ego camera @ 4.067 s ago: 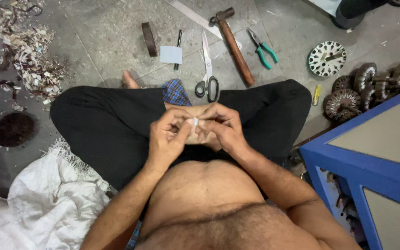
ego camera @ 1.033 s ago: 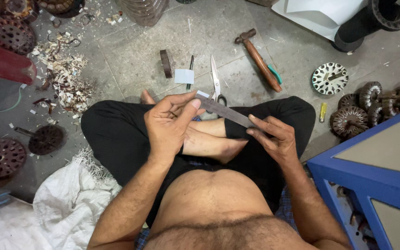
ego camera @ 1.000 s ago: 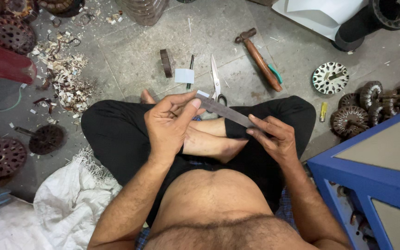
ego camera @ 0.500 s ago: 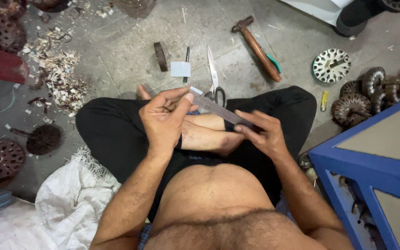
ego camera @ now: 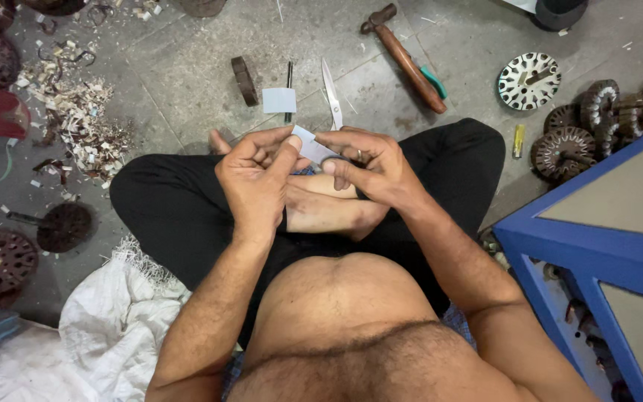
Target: The person sits on the floor and uses scissors to cut small pieces from a white strip. They fold the cut pieces, place them into a circular mold, and then use a ruler and marker to measure and mark a larger white sheet.
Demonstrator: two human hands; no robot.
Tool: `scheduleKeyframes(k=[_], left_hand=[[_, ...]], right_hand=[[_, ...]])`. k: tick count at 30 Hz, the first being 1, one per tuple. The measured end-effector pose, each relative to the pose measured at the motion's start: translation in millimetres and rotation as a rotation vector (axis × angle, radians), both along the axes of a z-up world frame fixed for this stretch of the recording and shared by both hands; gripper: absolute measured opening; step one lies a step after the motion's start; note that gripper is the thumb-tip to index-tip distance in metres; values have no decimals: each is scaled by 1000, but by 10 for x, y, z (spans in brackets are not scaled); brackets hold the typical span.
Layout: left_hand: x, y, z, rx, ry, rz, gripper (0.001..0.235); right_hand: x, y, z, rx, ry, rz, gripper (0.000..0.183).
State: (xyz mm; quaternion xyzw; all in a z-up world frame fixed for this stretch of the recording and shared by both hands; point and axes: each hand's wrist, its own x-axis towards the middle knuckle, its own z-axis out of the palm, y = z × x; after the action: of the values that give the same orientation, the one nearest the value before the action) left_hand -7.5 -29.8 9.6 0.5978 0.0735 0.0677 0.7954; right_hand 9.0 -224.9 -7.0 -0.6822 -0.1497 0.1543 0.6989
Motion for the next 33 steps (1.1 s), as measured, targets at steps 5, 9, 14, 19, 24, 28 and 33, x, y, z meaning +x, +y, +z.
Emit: scheduleKeyframes(k=[5, 9, 14, 19, 24, 28, 33], left_hand=[[7, 9, -41, 12, 11, -11, 15], [14, -7, -63, 22, 19, -8, 13], [23, -5, -40, 28, 32, -11, 14], [21, -9, -22, 45, 42, -8, 14], [29, -7, -13, 35, 38, -12, 15], [27, -3, -7, 54, 39, -22, 15], [40, -1, -7, 69, 37, -19, 15]], right_hand=[[-10, 16, -4, 23, -17, -6, 38], [-17, 4, -26, 20, 5, -23, 38], [-3, -12, -39, 34, -16, -14, 38], [3, -11, -62, 71, 0, -8, 38], [13, -13, -82, 73, -4, -2, 39], [14, -24, -96, 62, -11, -1, 39], [25, -20, -103, 50, -26, -5, 39]])
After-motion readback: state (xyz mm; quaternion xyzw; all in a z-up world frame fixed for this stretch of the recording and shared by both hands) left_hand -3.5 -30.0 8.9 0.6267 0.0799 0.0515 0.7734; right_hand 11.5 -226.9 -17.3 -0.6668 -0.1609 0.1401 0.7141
